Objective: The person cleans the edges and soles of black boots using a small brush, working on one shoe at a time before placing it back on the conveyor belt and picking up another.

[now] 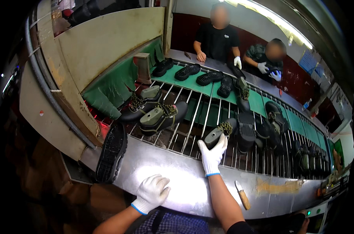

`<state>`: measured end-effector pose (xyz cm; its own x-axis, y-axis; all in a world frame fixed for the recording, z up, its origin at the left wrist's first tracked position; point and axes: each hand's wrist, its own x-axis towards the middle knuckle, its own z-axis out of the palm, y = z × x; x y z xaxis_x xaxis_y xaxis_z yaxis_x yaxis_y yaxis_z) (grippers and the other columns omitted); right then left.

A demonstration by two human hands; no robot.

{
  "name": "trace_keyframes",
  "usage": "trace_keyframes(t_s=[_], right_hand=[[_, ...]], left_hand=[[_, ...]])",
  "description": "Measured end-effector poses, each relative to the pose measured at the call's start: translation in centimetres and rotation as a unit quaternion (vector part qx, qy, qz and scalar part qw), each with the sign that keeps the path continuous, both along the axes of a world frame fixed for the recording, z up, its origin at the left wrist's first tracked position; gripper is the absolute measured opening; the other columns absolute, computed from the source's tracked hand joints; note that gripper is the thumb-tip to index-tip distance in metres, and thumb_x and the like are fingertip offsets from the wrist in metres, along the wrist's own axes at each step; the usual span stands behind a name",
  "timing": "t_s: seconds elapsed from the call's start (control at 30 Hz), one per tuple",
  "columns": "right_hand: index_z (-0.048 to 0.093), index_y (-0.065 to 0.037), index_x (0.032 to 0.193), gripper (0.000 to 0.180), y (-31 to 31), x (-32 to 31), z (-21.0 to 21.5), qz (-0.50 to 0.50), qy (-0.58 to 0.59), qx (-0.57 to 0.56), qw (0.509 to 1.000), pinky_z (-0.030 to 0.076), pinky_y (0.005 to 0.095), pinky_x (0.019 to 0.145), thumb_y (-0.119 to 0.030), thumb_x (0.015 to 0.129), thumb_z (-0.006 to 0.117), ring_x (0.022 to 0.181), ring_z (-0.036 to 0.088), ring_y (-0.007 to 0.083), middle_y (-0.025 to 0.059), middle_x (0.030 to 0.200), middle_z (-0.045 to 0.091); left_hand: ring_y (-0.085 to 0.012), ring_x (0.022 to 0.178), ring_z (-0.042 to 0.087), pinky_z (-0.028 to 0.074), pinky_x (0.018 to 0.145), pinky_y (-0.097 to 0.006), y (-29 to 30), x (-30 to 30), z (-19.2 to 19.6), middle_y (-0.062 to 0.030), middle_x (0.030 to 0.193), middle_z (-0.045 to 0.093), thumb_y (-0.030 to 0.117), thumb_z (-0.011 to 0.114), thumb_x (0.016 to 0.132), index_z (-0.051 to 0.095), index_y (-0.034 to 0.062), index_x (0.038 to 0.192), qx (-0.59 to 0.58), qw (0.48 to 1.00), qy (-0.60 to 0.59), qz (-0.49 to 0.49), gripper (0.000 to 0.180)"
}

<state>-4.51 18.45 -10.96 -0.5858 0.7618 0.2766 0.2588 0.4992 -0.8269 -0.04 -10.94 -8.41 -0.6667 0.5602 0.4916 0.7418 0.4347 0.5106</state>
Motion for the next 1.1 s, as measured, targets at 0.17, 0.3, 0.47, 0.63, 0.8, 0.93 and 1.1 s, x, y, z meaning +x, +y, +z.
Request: trace_keyframes(t_s=[0.17, 0.3, 0.47, 0.63, 0.8, 0.93, 1.1], right_hand=[[0.02, -0.002, 0.173, 0.13, 0.6, -0.2, -0.2, -0.052, -0.032, -0.017, 0.998, 0.033, 0.0494, 0.13, -0.049, 0.078, 0.096, 0.162, 0.028, 0.0434, 0.0242, 0.177, 0.019], [0.021, -0.006, 0.173, 0.128, 0.0, -1.0, -1.1, -0.069, -0.049, -0.001, 0.996, 0.037, 0.0492, 0.128, -0.047, 0.078, 0.096, 0.16, 0.033, 0.043, 0.0233, 0.177, 0.019], [0.024, -0.008, 0.173, 0.125, 0.1, -1.1, -0.9, -0.081, -0.029, -0.018, 0.996, 0.038, 0.0486, 0.128, -0.046, 0.078, 0.096, 0.158, 0.036, 0.0423, 0.021, 0.177, 0.021], [0.026, -0.006, 0.172, 0.12, 0.4, -1.2, -1.6, -0.079, -0.007, -0.013, 0.997, 0.035, 0.0486, 0.129, -0.039, 0.08, 0.096, 0.158, 0.034, 0.042, 0.0224, 0.176, 0.022], [0.026, -0.005, 0.171, 0.119, 0.2, -1.3, -1.4, -0.087, 0.001, -0.004, 0.996, 0.033, 0.0486, 0.129, -0.038, 0.08, 0.096, 0.157, 0.033, 0.0422, 0.0239, 0.173, 0.024], [0.026, -0.005, 0.171, 0.121, -0.3, -1.7, -1.0, -0.093, -0.018, -0.019, 0.995, 0.033, 0.049, 0.129, -0.044, 0.08, 0.095, 0.159, 0.029, 0.0429, 0.0242, 0.174, 0.022], [0.026, -0.006, 0.171, 0.121, -0.2, -1.6, -1.1, -0.101, -0.012, -0.028, 0.994, 0.035, 0.05, 0.129, -0.045, 0.08, 0.095, 0.16, 0.028, 0.0434, 0.0243, 0.174, 0.022]], left_hand=[[-0.0359, 0.105, 0.075, 0.061, 0.093, -0.046, 0.1, -0.4, -0.3, -0.0144, 0.103, 0.077, 0.021, 0.082, 0.084, 0.078, 0.0064, 0.105, -0.017, 1.0, -0.008, -0.009, 0.027], [-0.0358, 0.108, 0.075, 0.061, 0.096, -0.046, -0.7, -0.5, -0.6, -0.0131, 0.105, 0.078, 0.024, 0.083, 0.085, 0.079, 0.0064, 0.108, -0.029, 0.999, -0.022, -0.013, 0.029], [-0.0335, 0.107, 0.073, 0.061, 0.091, -0.046, -0.8, -1.0, -0.1, -0.0117, 0.106, 0.076, 0.021, 0.08, 0.088, 0.076, 0.005, 0.109, -0.02, 0.999, -0.028, -0.032, 0.027], [-0.0332, 0.104, 0.072, 0.06, 0.09, -0.046, -0.7, -1.5, 0.0, -0.011, 0.105, 0.075, 0.02, 0.08, 0.086, 0.076, 0.0042, 0.108, -0.011, 0.999, -0.029, -0.044, 0.027], [-0.0353, 0.105, 0.074, 0.06, 0.093, -0.046, -0.4, -1.7, 0.0, -0.0123, 0.102, 0.077, 0.021, 0.083, 0.082, 0.078, 0.0048, 0.102, -0.022, 0.999, -0.028, -0.042, 0.026], [-0.0346, 0.104, 0.074, 0.061, 0.09, -0.046, -0.4, -1.6, -0.1, -0.0133, 0.102, 0.077, 0.021, 0.083, 0.081, 0.079, 0.0034, 0.101, -0.031, 0.999, -0.008, -0.034, 0.026], [-0.0346, 0.102, 0.075, 0.061, 0.089, -0.046, -0.4, -1.8, 0.0, -0.0139, 0.102, 0.077, 0.02, 0.083, 0.081, 0.079, 0.0026, 0.1, -0.029, 0.998, -0.025, -0.046, 0.026]])
